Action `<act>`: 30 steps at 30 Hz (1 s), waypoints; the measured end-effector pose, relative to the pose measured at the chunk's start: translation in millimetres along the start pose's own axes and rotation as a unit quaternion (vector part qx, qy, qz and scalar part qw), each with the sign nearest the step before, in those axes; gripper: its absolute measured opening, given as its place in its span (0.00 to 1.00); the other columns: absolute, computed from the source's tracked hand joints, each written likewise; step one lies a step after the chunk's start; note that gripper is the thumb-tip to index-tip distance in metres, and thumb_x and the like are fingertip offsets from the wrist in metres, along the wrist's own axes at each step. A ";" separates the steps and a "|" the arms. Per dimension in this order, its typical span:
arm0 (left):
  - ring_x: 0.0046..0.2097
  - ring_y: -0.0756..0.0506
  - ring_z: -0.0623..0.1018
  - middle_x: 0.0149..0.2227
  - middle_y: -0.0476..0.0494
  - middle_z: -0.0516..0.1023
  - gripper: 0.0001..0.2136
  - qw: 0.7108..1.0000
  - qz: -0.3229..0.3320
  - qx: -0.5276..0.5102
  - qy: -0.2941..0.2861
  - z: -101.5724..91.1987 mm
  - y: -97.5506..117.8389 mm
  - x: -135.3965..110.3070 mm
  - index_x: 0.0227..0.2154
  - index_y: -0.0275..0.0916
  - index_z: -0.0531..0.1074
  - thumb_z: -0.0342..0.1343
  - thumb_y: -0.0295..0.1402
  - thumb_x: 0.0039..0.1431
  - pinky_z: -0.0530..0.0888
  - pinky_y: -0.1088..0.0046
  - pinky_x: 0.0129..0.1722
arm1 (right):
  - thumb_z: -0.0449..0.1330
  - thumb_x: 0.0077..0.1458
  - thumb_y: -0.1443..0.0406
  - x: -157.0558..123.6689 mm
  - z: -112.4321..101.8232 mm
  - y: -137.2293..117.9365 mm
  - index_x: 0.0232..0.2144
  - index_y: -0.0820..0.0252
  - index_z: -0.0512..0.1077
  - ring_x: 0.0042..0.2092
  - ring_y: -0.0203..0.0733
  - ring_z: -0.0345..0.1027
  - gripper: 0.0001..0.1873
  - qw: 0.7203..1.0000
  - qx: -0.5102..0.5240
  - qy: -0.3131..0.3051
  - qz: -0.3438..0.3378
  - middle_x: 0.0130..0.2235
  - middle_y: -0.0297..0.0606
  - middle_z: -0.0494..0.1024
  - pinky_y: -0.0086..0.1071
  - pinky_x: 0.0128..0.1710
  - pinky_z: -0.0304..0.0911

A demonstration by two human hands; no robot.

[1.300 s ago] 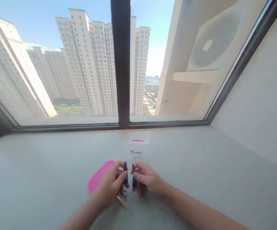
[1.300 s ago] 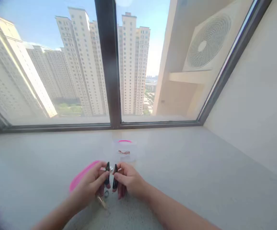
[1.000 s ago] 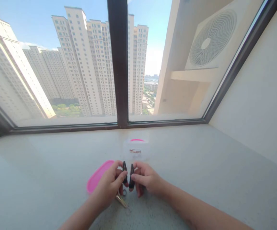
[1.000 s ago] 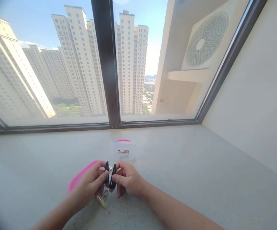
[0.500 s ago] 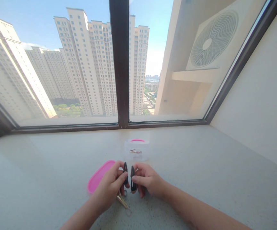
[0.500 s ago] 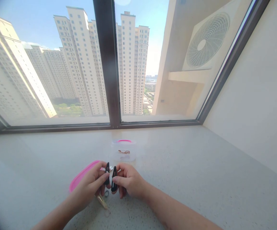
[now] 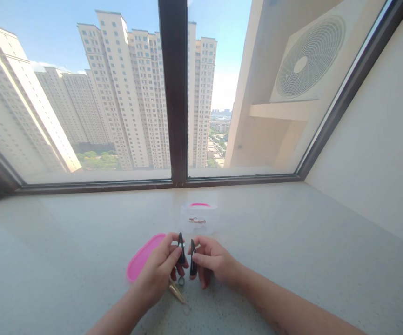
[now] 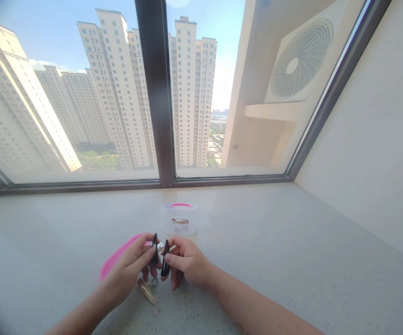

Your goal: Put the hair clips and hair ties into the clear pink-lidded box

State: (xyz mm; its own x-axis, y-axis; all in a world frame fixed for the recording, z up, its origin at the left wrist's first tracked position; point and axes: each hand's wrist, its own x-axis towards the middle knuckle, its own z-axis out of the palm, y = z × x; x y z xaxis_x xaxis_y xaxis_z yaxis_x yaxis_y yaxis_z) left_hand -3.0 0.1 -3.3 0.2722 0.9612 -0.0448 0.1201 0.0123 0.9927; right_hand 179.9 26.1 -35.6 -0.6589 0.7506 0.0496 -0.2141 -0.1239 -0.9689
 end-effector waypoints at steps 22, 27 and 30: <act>0.18 0.53 0.69 0.22 0.52 0.72 0.19 1.000 -0.004 0.000 0.019 0.1 2.8 -3.3 0.42 0.37 0.65 0.52 0.48 0.59 0.61 0.80 0.17 | 0.59 0.54 0.50 -0.6 2.9 -2.7 0.39 0.62 0.65 0.16 0.31 0.61 0.22 0.999 -0.036 0.023 0.003 0.25 0.34 0.74 0.23 0.13 0.55; 0.18 0.52 0.70 0.23 0.51 0.73 0.18 1.000 0.002 0.001 0.017 0.2 3.2 -3.3 0.42 0.37 0.64 0.52 0.48 0.60 0.61 0.80 0.17 | 0.59 0.55 0.49 -1.1 4.5 -3.6 0.40 0.63 0.66 0.16 0.30 0.59 0.23 0.998 -0.050 0.036 -0.002 0.24 0.33 0.73 0.22 0.12 0.54; 0.18 0.52 0.70 0.23 0.51 0.74 0.18 1.000 0.001 -0.005 0.014 0.0 2.2 -2.5 0.41 0.37 0.65 0.53 0.48 0.59 0.61 0.80 0.17 | 0.59 0.54 0.49 -1.1 4.8 -3.6 0.41 0.63 0.66 0.16 0.30 0.60 0.24 0.998 -0.049 0.037 0.000 0.26 0.34 0.73 0.21 0.12 0.54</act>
State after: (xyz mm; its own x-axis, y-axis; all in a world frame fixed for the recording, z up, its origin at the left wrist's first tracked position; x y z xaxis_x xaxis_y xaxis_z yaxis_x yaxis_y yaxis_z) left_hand -3.5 -2.3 -1.1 0.2460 0.9684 -0.0404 0.1101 0.0135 0.9938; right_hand 177.9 22.6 -30.9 -0.6036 0.7965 0.0353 -0.1400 -0.0623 -0.9882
